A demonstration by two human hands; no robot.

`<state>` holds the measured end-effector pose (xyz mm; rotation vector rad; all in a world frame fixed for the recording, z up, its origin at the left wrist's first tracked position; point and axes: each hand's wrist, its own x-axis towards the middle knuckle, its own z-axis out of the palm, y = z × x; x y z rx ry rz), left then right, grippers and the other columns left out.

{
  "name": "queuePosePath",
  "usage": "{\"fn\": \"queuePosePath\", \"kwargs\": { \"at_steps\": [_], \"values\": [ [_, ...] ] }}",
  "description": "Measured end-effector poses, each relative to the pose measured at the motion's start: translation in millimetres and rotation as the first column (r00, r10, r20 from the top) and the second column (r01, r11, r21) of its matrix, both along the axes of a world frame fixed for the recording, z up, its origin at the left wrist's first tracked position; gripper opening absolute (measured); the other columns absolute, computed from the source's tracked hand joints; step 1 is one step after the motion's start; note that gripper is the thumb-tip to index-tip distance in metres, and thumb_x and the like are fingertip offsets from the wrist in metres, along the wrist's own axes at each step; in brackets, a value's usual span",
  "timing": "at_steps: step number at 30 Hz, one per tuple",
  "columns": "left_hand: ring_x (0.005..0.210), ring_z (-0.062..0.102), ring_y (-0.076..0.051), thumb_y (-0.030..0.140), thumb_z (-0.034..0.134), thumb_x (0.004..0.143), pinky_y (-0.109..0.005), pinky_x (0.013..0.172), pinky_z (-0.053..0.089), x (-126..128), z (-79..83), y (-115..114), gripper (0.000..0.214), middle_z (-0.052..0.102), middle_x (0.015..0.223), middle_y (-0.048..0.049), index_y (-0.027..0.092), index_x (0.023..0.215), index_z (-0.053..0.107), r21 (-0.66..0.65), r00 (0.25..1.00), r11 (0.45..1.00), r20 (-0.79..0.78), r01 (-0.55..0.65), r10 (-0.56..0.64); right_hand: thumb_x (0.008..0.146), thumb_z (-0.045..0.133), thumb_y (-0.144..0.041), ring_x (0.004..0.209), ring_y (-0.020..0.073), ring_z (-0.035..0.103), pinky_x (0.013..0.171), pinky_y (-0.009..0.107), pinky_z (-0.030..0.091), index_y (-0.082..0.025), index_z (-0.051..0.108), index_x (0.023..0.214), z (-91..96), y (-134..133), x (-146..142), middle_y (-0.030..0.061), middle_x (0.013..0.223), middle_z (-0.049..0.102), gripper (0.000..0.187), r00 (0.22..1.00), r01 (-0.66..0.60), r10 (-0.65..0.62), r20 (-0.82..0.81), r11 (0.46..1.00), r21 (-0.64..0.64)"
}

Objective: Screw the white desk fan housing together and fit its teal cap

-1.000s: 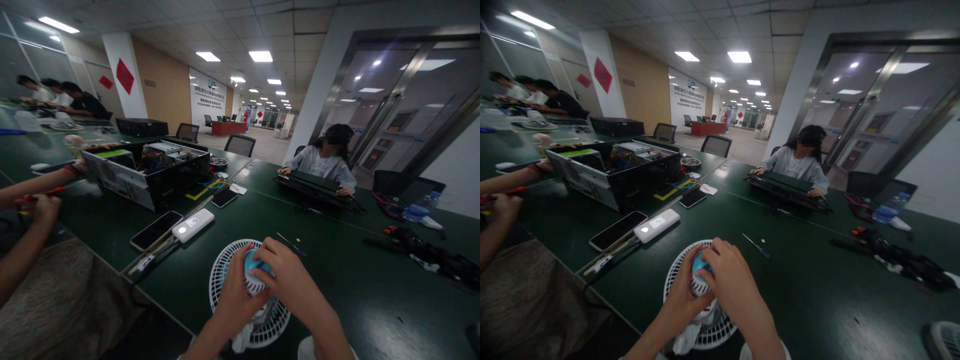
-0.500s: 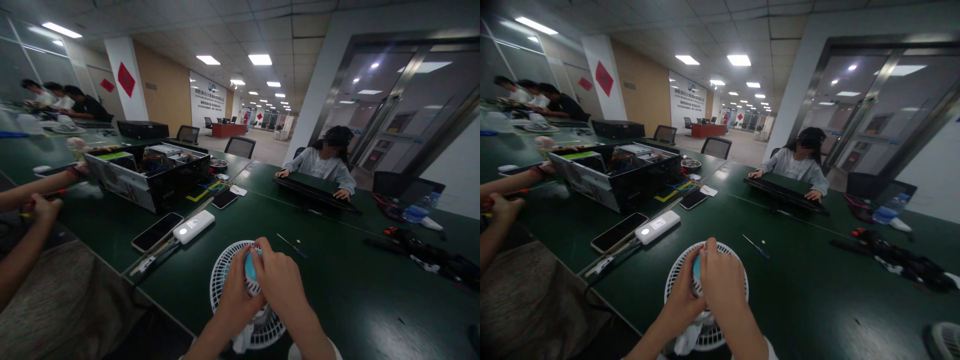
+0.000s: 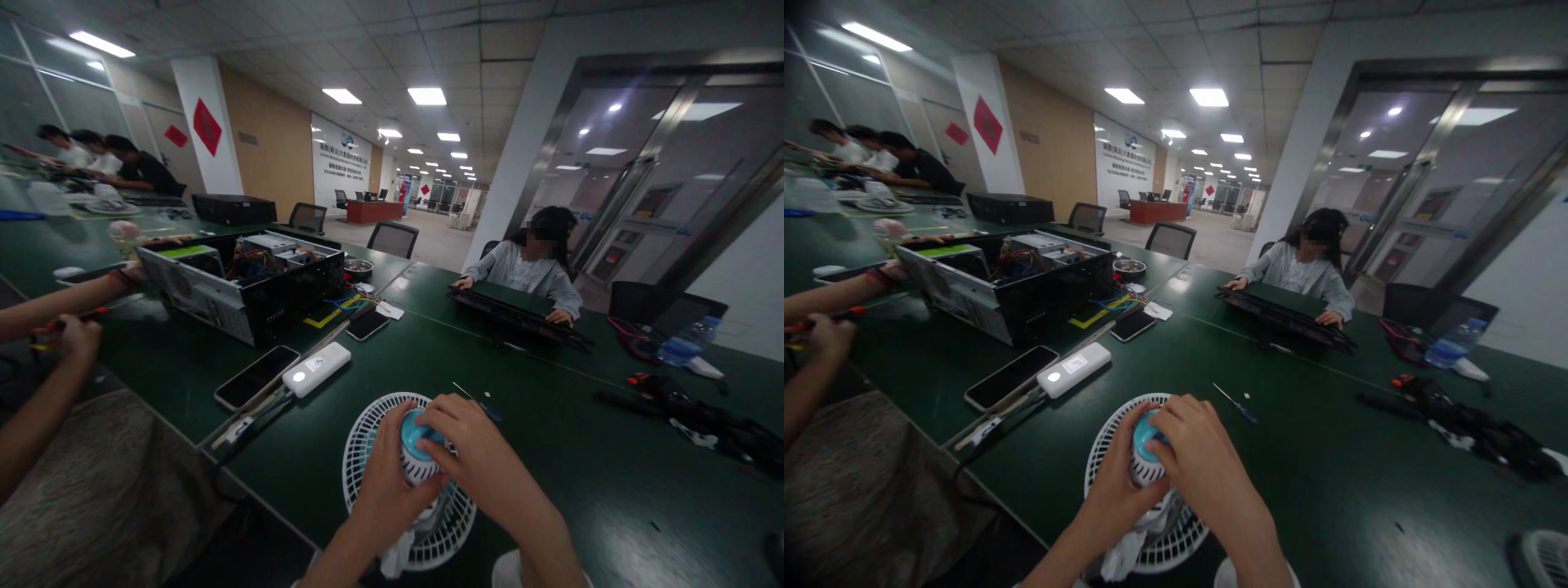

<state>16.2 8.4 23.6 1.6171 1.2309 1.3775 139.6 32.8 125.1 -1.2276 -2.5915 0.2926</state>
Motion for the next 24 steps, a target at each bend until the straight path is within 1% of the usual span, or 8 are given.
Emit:
{"fn": "queuePosePath", "kwargs": {
  "at_steps": [4, 8, 11, 15, 16, 18, 21, 24],
  "values": [
    [0.126, 0.039, -0.029, 0.018, 0.065, 0.069, -0.052, 0.106, 0.029, 1.4, 1.3, -1.1, 0.068, 0.042, 0.134, -0.0122, 0.02, 0.129, 0.032, 0.006, 1.0, 1.0, -0.006, -0.022, 0.022, 0.084, 0.053, -0.016, 0.088, 0.0206, 0.056, 0.078, 0.037, 0.041, -0.018, 0.061, 0.095, -7.7, -1.2, -8.8, 0.0048, 0.092, 0.064, 0.013, 0.997, 0.063, -0.07, 0.043, 0.989, 0.136],
    [0.128, 0.038, -0.03, 0.014, 0.065, 0.065, -0.051, 0.107, 0.027, 2.3, -2.1, 0.2, 0.073, 0.04, 0.136, -0.0124, 0.02, 0.13, 0.031, 0.028, 1.0, 0.999, 0.008, -0.026, 0.026, 0.086, 0.048, -0.017, 0.079, 0.021, 0.059, 0.074, 0.035, 0.041, -0.016, 0.059, 0.094, -14.2, -2.2, -20.9, 0.0065, 0.082, 0.065, 0.014, 0.978, 0.169, -0.194, 0.076, 0.951, 0.258],
    [0.129, 0.036, -0.03, 0.014, 0.065, 0.065, -0.051, 0.108, 0.027, 2.3, -7.6, 2.1, 0.074, 0.039, 0.138, -0.012, 0.021, 0.13, 0.031, 0.057, 0.999, 0.998, 0.018, -0.029, 0.028, 0.086, 0.044, -0.015, 0.069, 0.0204, 0.061, 0.069, 0.033, 0.041, -0.016, 0.057, 0.095, -15.2, -2.3, -31.0, 0.0058, 0.072, 0.065, 0.016, 0.944, 0.28, -0.315, 0.103, 0.925, 0.257],
    [0.128, 0.037, -0.03, 0.017, 0.066, 0.064, -0.051, 0.107, 0.028, 2.1, -8.8, 2.8, 0.075, 0.039, 0.138, -0.0123, 0.021, 0.13, 0.031, 0.044, 0.999, 0.999, 0.029, -0.029, 0.028, 0.089, 0.038, -0.018, 0.062, 0.0203, 0.063, 0.057, 0.029, 0.04, -0.017, 0.056, 0.095, -13.8, -1.7, -35.9, 0.0051, 0.066, 0.065, 0.019, 0.889, 0.417, -0.441, 0.126, 0.891, 0.179],
    [0.128, 0.037, -0.03, 0.018, 0.066, 0.065, -0.051, 0.107, 0.028, 2.0, -7.4, 2.4, 0.074, 0.039, 0.137, -0.0128, 0.02, 0.13, 0.031, 0.027, 0.999, 0.999, 0.028, -0.032, 0.032, 0.091, 0.036, -0.021, 0.063, 0.0209, 0.063, 0.055, 0.029, 0.04, -0.018, 0.056, 0.097, -12.8, -1.7, -34.1, 0.0052, 0.067, 0.065, 0.021, 0.889, 0.42, -0.44, 0.127, 0.894, 0.157],
    [0.128, 0.038, -0.031, 0.019, 0.065, 0.066, -0.052, 0.107, 0.028, 1.8, -3.7, 1.4, 0.072, 0.04, 0.136, -0.0139, 0.019, 0.129, 0.031, -0.001, 0.999, 0.999, 0.021, -0.032, 0.032, 0.093, 0.035, -0.024, 0.069, 0.0215, 0.063, 0.06, 0.031, 0.042, -0.019, 0.057, 0.099, -9.9, -2.0, -27.0, 0.0056, 0.073, 0.066, 0.023, 0.922, 0.36, -0.372, 0.104, 0.925, 0.122],
    [0.127, 0.038, -0.031, 0.019, 0.066, 0.067, -0.054, 0.106, 0.028, 0.9, 0.4, 0.1, 0.07, 0.041, 0.135, -0.0142, 0.019, 0.128, 0.031, -0.011, 0.999, 0.999, 0.025, -0.031, 0.031, 0.088, 0.041, -0.014, 0.085, 0.0202, 0.059, 0.075, 0.035, 0.044, -0.02, 0.059, 0.099, -4.2, -3.3, -11.5, 0.0054, 0.089, 0.064, 0.022, 0.986, 0.16, -0.163, 0.025, 0.982, 0.101],
    [0.127, 0.038, -0.03, 0.023, 0.066, 0.071, -0.054, 0.106, 0.028, -0.1, 1.1, -0.4, 0.069, 0.04, 0.135, -0.014, 0.02, 0.129, 0.03, -0.026, 1.0, 1.0, 0.017, -0.014, 0.014, 0.08, 0.046, -0.004, 0.097, 0.0182, 0.054, 0.084, 0.035, 0.043, -0.022, 0.06, 0.097, -0.6, -3.7, 2.3, 0.0048, 0.102, 0.059, 0.028, 0.998, 0.013, -0.011, -0.057, 0.999, 0.038]
  ]
}}
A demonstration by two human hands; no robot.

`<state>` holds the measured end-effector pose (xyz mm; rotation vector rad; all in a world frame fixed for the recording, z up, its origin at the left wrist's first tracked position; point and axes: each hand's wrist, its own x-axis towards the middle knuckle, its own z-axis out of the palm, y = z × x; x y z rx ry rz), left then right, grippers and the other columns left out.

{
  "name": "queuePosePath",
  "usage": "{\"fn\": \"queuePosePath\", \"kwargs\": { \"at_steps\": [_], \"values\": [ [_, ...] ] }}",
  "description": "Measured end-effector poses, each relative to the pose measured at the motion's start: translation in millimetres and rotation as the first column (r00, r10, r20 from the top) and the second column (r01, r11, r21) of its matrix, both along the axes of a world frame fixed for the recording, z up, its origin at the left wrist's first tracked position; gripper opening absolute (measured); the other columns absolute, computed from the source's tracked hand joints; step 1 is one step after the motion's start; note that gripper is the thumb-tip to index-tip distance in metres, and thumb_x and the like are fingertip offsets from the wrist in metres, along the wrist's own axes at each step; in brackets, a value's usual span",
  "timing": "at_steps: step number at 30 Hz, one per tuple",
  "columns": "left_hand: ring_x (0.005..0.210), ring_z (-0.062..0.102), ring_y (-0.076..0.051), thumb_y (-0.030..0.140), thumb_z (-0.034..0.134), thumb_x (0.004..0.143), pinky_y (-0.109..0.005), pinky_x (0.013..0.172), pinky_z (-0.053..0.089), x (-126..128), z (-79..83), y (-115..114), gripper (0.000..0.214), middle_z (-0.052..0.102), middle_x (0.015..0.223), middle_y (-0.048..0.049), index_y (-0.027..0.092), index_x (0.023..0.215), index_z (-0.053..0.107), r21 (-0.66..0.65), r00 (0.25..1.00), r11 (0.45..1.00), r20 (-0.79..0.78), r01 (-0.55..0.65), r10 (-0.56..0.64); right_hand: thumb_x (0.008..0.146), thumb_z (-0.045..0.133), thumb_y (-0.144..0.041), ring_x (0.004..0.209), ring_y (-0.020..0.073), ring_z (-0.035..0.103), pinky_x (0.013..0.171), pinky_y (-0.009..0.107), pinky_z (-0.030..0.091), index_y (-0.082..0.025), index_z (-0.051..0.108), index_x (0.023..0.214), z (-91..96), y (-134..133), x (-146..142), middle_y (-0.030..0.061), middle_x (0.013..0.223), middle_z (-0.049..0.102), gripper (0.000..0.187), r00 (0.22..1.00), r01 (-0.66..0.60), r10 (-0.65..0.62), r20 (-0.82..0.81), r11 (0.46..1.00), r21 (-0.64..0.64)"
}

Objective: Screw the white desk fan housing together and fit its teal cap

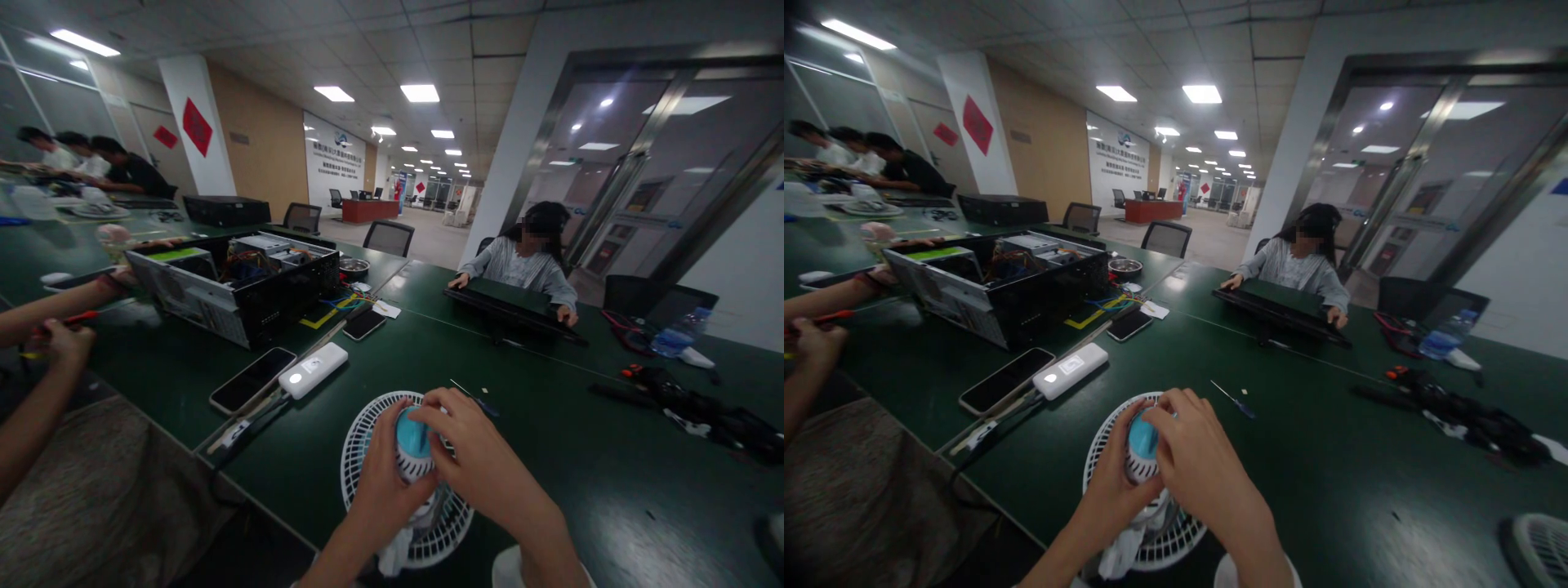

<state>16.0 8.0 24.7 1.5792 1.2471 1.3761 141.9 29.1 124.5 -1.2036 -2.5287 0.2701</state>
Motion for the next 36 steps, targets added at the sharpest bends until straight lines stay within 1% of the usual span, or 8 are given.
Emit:
{"fn": "queuePosePath", "kwargs": {
  "at_steps": [4, 10, 16, 24, 26, 29, 32, 36],
  "values": [
    [0.126, 0.04, -0.03, 0.026, 0.065, 0.073, -0.053, 0.106, 0.029, -0.5, -1.0, 0.1, 0.066, 0.041, 0.134, -0.0129, 0.021, 0.129, 0.031, 0.006, 1.0, 1.0, 0.006, 0.002, -0.002, 0.08, 0.049, -0.004, 0.109, 0.0159, 0.049, 0.094, 0.033, 0.04, -0.023, 0.061, 0.102, -0.7, 2.4, 7.9, 0.0034, 0.115, 0.056, 0.031, 0.994, -0.086, 0.08, -0.077, 0.994, -0.067],
    [0.123, 0.042, -0.031, 0.023, 0.066, 0.07, -0.053, 0.104, 0.03, -0.2, -0.3, 0.5, 0.068, 0.043, 0.132, -0.0125, 0.021, 0.128, 0.032, 0.013, 1.0, 1.0, 0.012, 0.003, -0.003, 0.08, 0.053, -0.005, 0.101, 0.0177, 0.054, 0.088, 0.035, 0.045, -0.022, 0.062, 0.099, 1.3, 3.7, 3.8, 0.0041, 0.108, 0.061, 0.027, 0.998, -0.063, 0.063, 0.016, 0.998, -0.011],
    [0.125, 0.04, -0.03, 0.023, 0.065, 0.07, -0.052, 0.105, 0.029, -0.1, 1.6, -0.3, 0.067, 0.042, 0.134, -0.0127, 0.02, 0.128, 0.032, -0.014, 1.0, 1.0, 0.001, 0.004, -0.004, 0.083, 0.055, -0.017, 0.088, 0.0203, 0.057, 0.077, 0.035, 0.046, -0.018, 0.062, 0.088, -2.2, 2.6, -6.3, 0.0054, 0.092, 0.064, 0.008, 0.991, 0.05, -0.058, 0.118, 0.997, 0.066],
    [0.127, 0.039, -0.03, 0.019, 0.065, 0.066, -0.049, 0.106, 0.031, 0.5, -4.2, 1.7, 0.071, 0.041, 0.137, -0.0117, 0.021, 0.129, 0.033, 0.063, 1.0, 0.998, 0.021, -0.019, 0.018, 0.087, 0.042, -0.014, 0.071, 0.0214, 0.064, 0.07, 0.034, 0.044, -0.014, 0.057, 0.104, -9.6, -5.1, -38.8, 0.0086, 0.076, 0.068, 0.022, 0.916, 0.309, -0.339, 0.217, 0.938, 0.16],
    [0.128, 0.039, -0.029, 0.018, 0.064, 0.067, -0.049, 0.107, 0.03, 0.4, -2.9, 1.6, 0.07, 0.041, 0.137, -0.0116, 0.022, 0.129, 0.032, 0.054, 1.0, 0.998, 0.013, -0.008, 0.008, 0.09, 0.041, -0.018, 0.07, 0.022, 0.064, 0.069, 0.034, 0.045, -0.014, 0.056, 0.107, -8.7, -6.0, -40.4, 0.009, 0.075, 0.068, 0.023, 0.905, 0.334, -0.36, 0.226, 0.931, 0.149],
    [0.129, 0.037, -0.028, 0.02, 0.064, 0.07, -0.049, 0.107, 0.029, 0.4, -2.4, 1.3, 0.067, 0.041, 0.136, -0.0105, 0.023, 0.129, 0.031, 0.065, 1.0, 0.998, -0.002, 0.006, -0.006, 0.091, 0.042, -0.024, 0.076, 0.0219, 0.064, 0.071, 0.035, 0.046, -0.018, 0.059, 0.103, -6.3, -5.7, -32.4, 0.0076, 0.081, 0.068, 0.022, 0.943, 0.275, -0.291, 0.163, 0.955, 0.113],
    [0.13, 0.036, -0.029, 0.02, 0.064, 0.07, -0.051, 0.108, 0.028, 0.5, -4.1, 1.5, 0.068, 0.041, 0.135, -0.0114, 0.022, 0.129, 0.03, 0.044, 1.0, 0.999, -0.01, -0.008, 0.008, 0.088, 0.044, -0.014, 0.086, 0.0203, 0.059, 0.078, 0.037, 0.046, -0.021, 0.061, 0.102, -3.2, -5.3, -18.4, 0.0061, 0.09, 0.065, 0.023, 0.99, 0.131, -0.136, 0.043, 0.986, 0.102],
    [0.128, 0.037, -0.03, 0.022, 0.065, 0.07, -0.052, 0.107, 0.029, 0.5, -4.6, 1.6, 0.068, 0.041, 0.135, -0.0125, 0.021, 0.129, 0.03, 0.024, 1.0, 1.0, -0.006, -0.01, 0.01, 0.081, 0.048, -0.003, 0.097, 0.0181, 0.053, 0.085, 0.034, 0.045, -0.021, 0.064, 0.1, 0.9, -4.8, -3.7, 0.0052, 0.102, 0.061, 0.031, 0.997, -0.05, 0.051, -0.059, 0.999, 0.019]
  ]
}}
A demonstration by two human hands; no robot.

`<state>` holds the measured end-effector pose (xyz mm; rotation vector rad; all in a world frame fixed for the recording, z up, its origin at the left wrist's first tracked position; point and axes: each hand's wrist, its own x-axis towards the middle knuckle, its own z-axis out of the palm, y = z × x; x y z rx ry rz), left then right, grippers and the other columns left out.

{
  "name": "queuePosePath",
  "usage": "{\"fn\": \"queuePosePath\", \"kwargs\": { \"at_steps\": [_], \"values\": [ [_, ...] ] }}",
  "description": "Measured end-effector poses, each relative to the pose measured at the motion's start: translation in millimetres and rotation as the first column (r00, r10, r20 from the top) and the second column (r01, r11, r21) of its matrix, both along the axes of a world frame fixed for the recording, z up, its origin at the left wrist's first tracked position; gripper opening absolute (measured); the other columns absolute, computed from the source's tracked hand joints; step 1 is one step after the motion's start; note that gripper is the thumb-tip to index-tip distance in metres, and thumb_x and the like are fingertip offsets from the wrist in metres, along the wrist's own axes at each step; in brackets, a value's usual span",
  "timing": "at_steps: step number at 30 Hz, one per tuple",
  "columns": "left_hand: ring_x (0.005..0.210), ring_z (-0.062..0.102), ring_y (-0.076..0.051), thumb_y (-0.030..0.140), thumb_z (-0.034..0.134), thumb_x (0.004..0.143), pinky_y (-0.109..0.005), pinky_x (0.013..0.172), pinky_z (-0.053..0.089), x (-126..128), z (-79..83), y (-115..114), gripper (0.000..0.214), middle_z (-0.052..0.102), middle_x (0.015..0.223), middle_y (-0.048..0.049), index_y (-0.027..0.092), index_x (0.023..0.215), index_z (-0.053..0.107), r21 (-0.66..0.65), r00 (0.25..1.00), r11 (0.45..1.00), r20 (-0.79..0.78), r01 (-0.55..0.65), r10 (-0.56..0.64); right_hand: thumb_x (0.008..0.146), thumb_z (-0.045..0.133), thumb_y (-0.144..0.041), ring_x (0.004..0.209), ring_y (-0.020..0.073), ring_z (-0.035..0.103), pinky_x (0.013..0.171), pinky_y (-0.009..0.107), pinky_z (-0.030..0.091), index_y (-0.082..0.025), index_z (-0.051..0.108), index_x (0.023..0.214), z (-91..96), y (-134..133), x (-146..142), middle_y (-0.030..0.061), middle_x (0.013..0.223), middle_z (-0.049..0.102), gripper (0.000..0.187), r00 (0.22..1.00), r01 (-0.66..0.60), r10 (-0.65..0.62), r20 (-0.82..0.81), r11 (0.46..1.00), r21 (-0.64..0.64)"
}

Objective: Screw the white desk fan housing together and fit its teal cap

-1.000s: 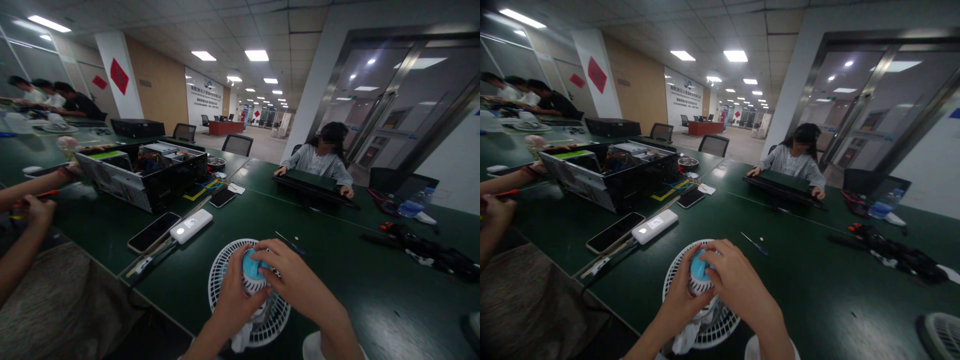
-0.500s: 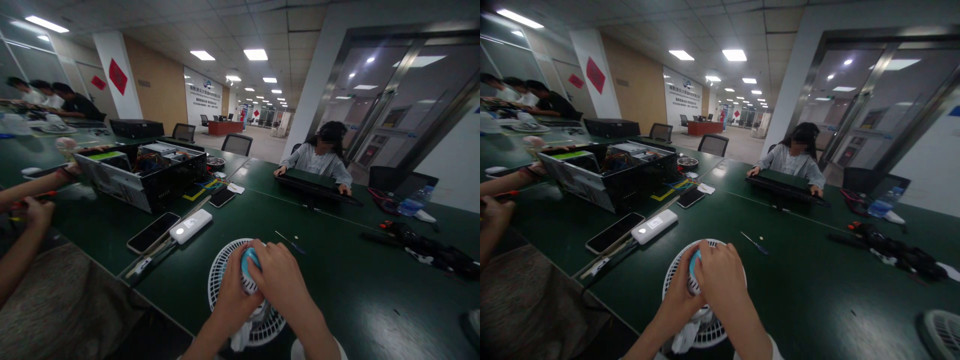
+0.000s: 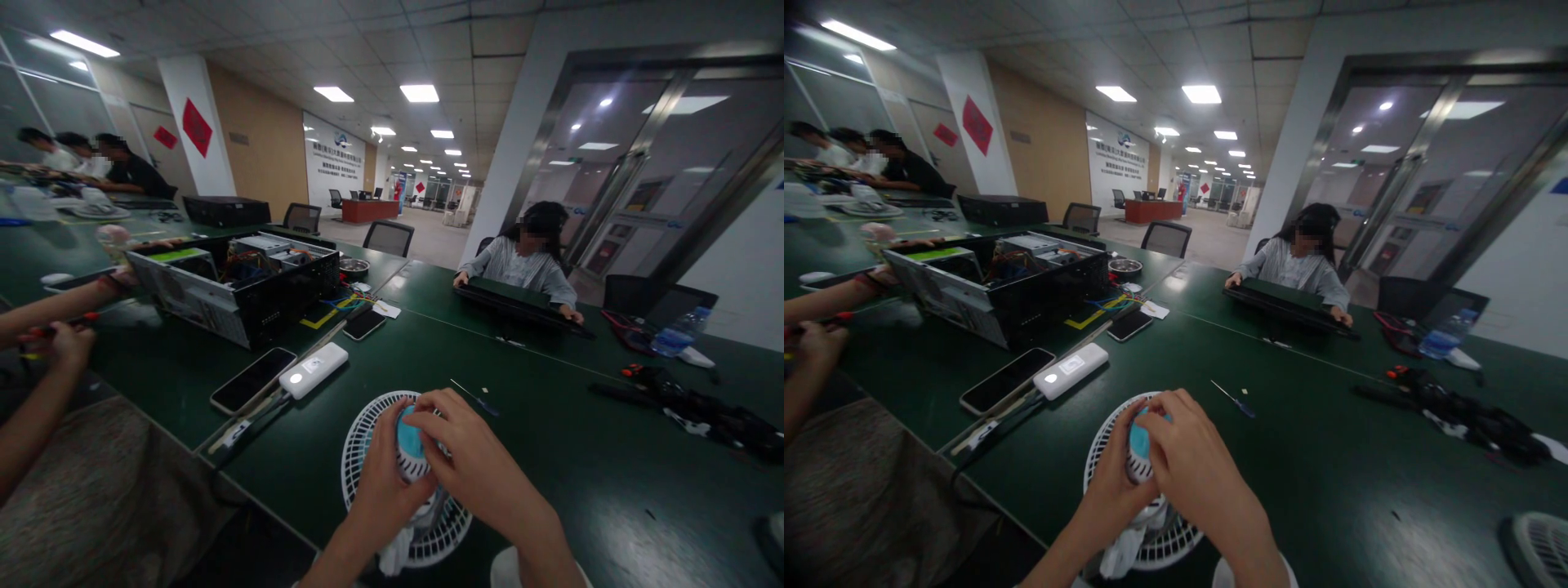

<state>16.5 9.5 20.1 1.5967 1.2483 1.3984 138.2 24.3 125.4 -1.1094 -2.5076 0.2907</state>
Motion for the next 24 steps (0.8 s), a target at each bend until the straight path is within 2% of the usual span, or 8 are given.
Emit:
{"fn": "queuePosePath", "kwargs": {
  "at_steps": [4, 7, 13, 16, 20, 24],
  "values": [
    [0.126, 0.04, -0.029, 0.025, 0.064, 0.073, -0.051, 0.106, 0.03, -0.1, 1.6, -0.7, 0.066, 0.041, 0.134, -0.0128, 0.02, 0.129, 0.03, -0.008, 1.0, 1.0, -0.003, 0.006, -0.006, 0.082, 0.048, -0.002, 0.106, 0.0151, 0.05, 0.093, 0.03, 0.042, -0.021, 0.064, 0.101, 1.5, 3.3, 6.9, 0.0027, 0.111, 0.06, 0.031, 0.995, -0.094, 0.092, -0.026, 0.993, -0.078],
    [0.124, 0.041, -0.03, 0.024, 0.066, 0.071, -0.052, 0.105, 0.03, -0.5, 2.9, -1.2, 0.068, 0.042, 0.133, -0.0124, 0.021, 0.129, 0.031, -0.024, 1.0, 1.0, 0.008, 0.013, -0.013, 0.082, 0.053, -0.003, 0.103, 0.0145, 0.052, 0.09, 0.029, 0.043, -0.021, 0.064, 0.099, 1.5, 7.0, 7.7, 0.0021, 0.109, 0.062, 0.028, 0.998, -0.067, 0.067, -0.004, 0.994, -0.091],
    [0.125, 0.04, -0.03, 0.024, 0.066, 0.069, -0.051, 0.106, 0.029, -0.8, 4.4, -0.9, 0.069, 0.042, 0.134, -0.0124, 0.019, 0.128, 0.032, -0.042, 1.0, 0.999, 0.017, 0.009, -0.008, 0.081, 0.056, -0.008, 0.089, 0.0168, 0.056, 0.079, 0.031, 0.047, -0.019, 0.064, 0.088, -3.7, 11.1, -0.6, 0.0031, 0.093, 0.064, 0.015, 0.996, -0.007, 0.006, 0.09, 1.0, 0.012],
    [0.125, 0.04, -0.03, 0.022, 0.064, 0.069, -0.05, 0.106, 0.029, -0.1, 3.4, -0.5, 0.067, 0.043, 0.134, -0.0127, 0.019, 0.128, 0.032, -0.014, 1.0, 1.0, -0.006, -0.005, 0.005, 0.082, 0.056, -0.012, 0.083, 0.0185, 0.057, 0.074, 0.032, 0.047, -0.017, 0.063, 0.084, -9.9, 10.7, -6.5, 0.0044, 0.087, 0.064, 0.009, 0.986, 0.057, -0.071, 0.153, 0.994, 0.095],
    [0.127, 0.037, -0.031, 0.02, 0.063, 0.067, -0.051, 0.107, 0.028, 0.5, 2.2, -0.5, 0.069, 0.042, 0.134, -0.0132, 0.018, 0.129, 0.032, 0.002, 1.0, 1.0, -0.004, -0.011, 0.011, 0.085, 0.051, -0.018, 0.079, 0.0197, 0.06, 0.071, 0.033, 0.046, -0.016, 0.06, 0.091, -15.6, 9.0, -14.7, 0.0056, 0.083, 0.065, 0.01, 0.964, 0.151, -0.187, 0.191, 0.971, 0.185],
    [0.129, 0.036, -0.03, 0.019, 0.065, 0.065, -0.05, 0.108, 0.027, 0.1, 2.7, -0.7, 0.074, 0.039, 0.138, -0.0129, 0.02, 0.13, 0.031, 0.004, 1.0, 1.0, 0.002, 0.014, -0.014, 0.087, 0.044, -0.017, 0.069, 0.02, 0.063, 0.061, 0.03, 0.045, -0.017, 0.057, 0.095, -15.9, 6.7, -27.7, 0.005, 0.073, 0.066, 0.015, 0.905, 0.302, -0.339, 0.258, 0.937, 0.176]
  ]
}}
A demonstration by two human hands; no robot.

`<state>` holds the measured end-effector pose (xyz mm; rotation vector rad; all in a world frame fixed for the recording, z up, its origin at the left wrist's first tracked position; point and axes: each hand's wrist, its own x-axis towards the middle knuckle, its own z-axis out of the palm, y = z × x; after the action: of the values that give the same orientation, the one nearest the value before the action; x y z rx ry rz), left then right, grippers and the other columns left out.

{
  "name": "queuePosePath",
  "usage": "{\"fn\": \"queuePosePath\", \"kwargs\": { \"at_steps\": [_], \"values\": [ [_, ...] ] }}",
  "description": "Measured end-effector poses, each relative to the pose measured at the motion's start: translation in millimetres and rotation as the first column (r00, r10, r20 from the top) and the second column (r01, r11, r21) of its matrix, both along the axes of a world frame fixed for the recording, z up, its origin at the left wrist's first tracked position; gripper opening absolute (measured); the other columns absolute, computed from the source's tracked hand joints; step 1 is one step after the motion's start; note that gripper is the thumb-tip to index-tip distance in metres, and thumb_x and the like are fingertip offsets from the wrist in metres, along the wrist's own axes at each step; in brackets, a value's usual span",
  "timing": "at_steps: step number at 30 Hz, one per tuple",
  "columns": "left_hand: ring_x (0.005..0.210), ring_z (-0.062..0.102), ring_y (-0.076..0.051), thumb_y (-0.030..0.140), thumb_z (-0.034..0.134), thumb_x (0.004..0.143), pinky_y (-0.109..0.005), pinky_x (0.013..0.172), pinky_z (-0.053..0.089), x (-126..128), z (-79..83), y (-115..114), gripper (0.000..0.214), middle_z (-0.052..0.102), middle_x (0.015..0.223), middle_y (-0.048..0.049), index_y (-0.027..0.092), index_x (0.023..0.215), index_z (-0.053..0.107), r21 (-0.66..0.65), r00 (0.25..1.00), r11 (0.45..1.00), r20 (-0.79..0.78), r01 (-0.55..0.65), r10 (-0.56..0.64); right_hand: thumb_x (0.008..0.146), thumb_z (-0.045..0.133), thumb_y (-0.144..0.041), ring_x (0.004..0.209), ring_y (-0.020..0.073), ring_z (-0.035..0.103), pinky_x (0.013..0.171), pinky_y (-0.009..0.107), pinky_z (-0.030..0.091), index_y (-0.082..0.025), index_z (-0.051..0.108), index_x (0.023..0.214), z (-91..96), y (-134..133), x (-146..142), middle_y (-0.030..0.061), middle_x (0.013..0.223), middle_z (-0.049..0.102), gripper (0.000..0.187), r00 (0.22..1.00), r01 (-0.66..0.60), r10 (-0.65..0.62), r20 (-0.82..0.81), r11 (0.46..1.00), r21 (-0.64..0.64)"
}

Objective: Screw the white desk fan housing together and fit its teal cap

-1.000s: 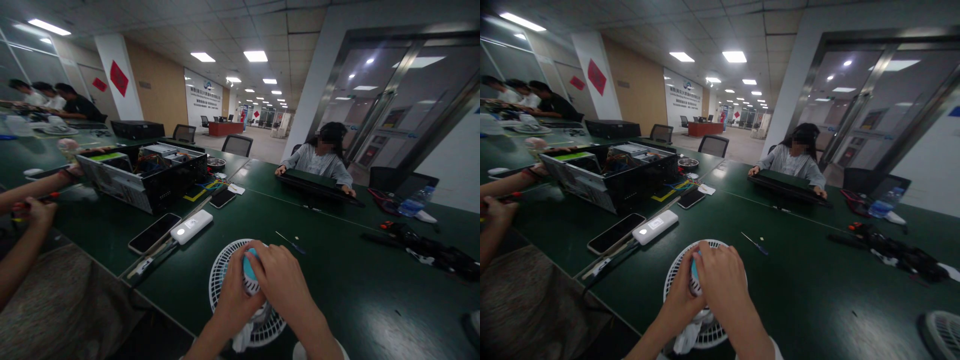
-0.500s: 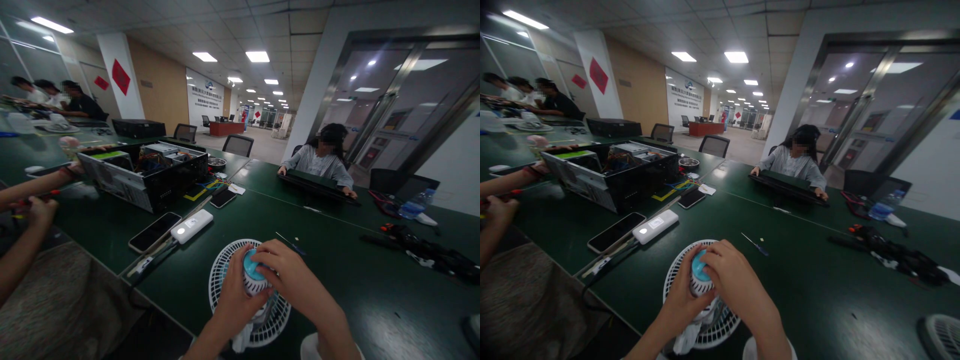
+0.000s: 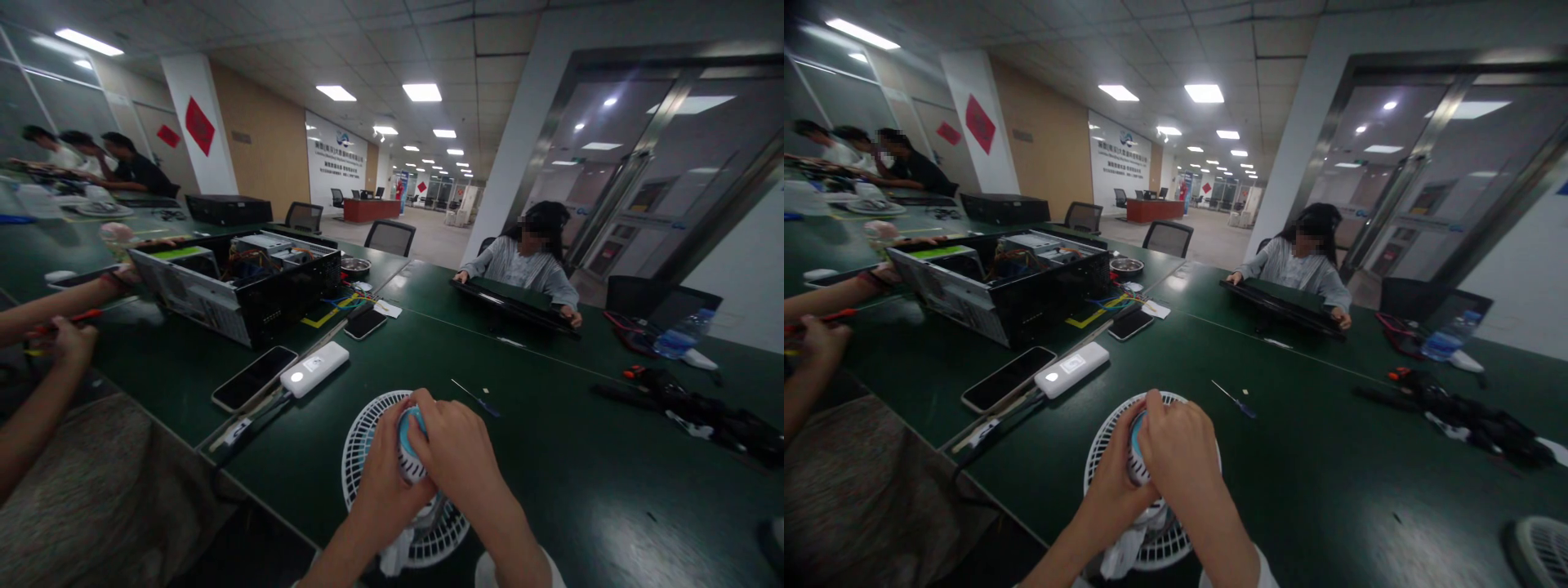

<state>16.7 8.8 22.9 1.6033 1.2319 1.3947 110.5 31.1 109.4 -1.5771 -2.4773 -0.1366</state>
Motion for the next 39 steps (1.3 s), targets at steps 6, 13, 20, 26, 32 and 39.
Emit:
{"fn": "queuePosePath", "kwargs": {
  "at_steps": [6, 13, 20, 26, 32, 39],
  "values": [
    [0.13, 0.035, -0.03, 0.021, 0.065, 0.066, -0.049, 0.109, 0.026, 0.4, 0.6, 0.8, 0.072, 0.039, 0.138, -0.0135, 0.019, 0.129, 0.031, -0.03, 0.999, 0.999, 0.033, -0.012, 0.013, 0.093, 0.036, -0.025, 0.067, 0.0207, 0.064, 0.059, 0.031, 0.047, -0.018, 0.058, 0.101, 5.8, -3.4, -4.1, 0.0061, 0.074, 0.067, 0.025, 0.991, 0.114, -0.121, -0.052, 0.985, -0.131],
    [0.128, 0.037, -0.03, 0.026, 0.064, 0.071, -0.051, 0.108, 0.027, 0.3, -3.6, 1.6, 0.069, 0.039, 0.137, -0.014, 0.019, 0.13, 0.029, -0.021, 1.0, 1.0, 0.012, -0.015, 0.015, 0.082, 0.048, -0.005, 0.109, 0.019, 0.051, 0.093, 0.036, 0.042, -0.022, 0.061, 0.102, 16.6, -5.8, 30.7, 0.0051, 0.116, 0.058, 0.03, 0.915, -0.348, 0.312, -0.255, 0.931, -0.112],
    [0.126, 0.039, -0.03, 0.029, 0.065, 0.071, -0.052, 0.106, 0.028, -0.6, -5.6, 0.8, 0.068, 0.042, 0.134, -0.014, 0.018, 0.129, 0.03, -0.003, 1.0, 1.0, -0.02, -0.003, 0.003, 0.08, 0.057, -0.007, 0.105, 0.016, 0.053, 0.095, 0.033, 0.041, -0.019, 0.063, 0.1, 13.6, 0.5, 34.0, 0.0031, 0.108, 0.062, 0.024, 0.887, -0.409, 0.348, -0.303, 0.896, -0.17],
    [0.128, 0.037, -0.029, 0.026, 0.061, 0.072, -0.052, 0.108, 0.026, -0.9, -2.1, 1.0, 0.066, 0.039, 0.136, -0.0144, 0.018, 0.129, 0.028, -0.005, 0.999, 1.0, -0.035, 0.0, 0.0, 0.08, 0.059, -0.01, 0.097, 0.0179, 0.056, 0.087, 0.035, 0.046, -0.018, 0.063, 0.096, 13.4, -2.4, 26.8, 0.0044, 0.101, 0.064, 0.018, 0.918, -0.342, 0.309, -0.248, 0.934, -0.103],
    [0.129, 0.035, -0.031, 0.022, 0.063, 0.069, -0.052, 0.108, 0.025, 1.6, -2.7, 0.3, 0.068, 0.04, 0.135, -0.0136, 0.019, 0.128, 0.031, 0.007, 1.0, 1.0, -0.017, -0.01, 0.01, 0.085, 0.052, -0.016, 0.09, 0.0189, 0.061, 0.08, 0.033, 0.047, -0.018, 0.062, 0.094, 8.7, -3.4, 10.0, 0.0055, 0.095, 0.066, 0.014, 0.989, -0.12, 0.113, -0.094, 0.99, -0.072],
    [0.134, 0.03, -0.029, 0.023, 0.068, 0.066, -0.048, 0.111, 0.021, -6.7, -0.7, -1.5, 0.08, 0.033, 0.143, -0.0132, 0.021, 0.134, 0.026, -0.006, 0.993, 0.999, 0.106, 0.046, -0.045, 0.088, 0.037, -0.014, 0.07, 0.02, 0.065, 0.059, 0.029, 0.045, -0.018, 0.059, 0.093, 2.9, 0.1, -7.9, 0.0056, 0.081, 0.068, 0.023, 0.992, 0.092, -0.096, -0.076, 0.994, -0.06]
  ]
}}
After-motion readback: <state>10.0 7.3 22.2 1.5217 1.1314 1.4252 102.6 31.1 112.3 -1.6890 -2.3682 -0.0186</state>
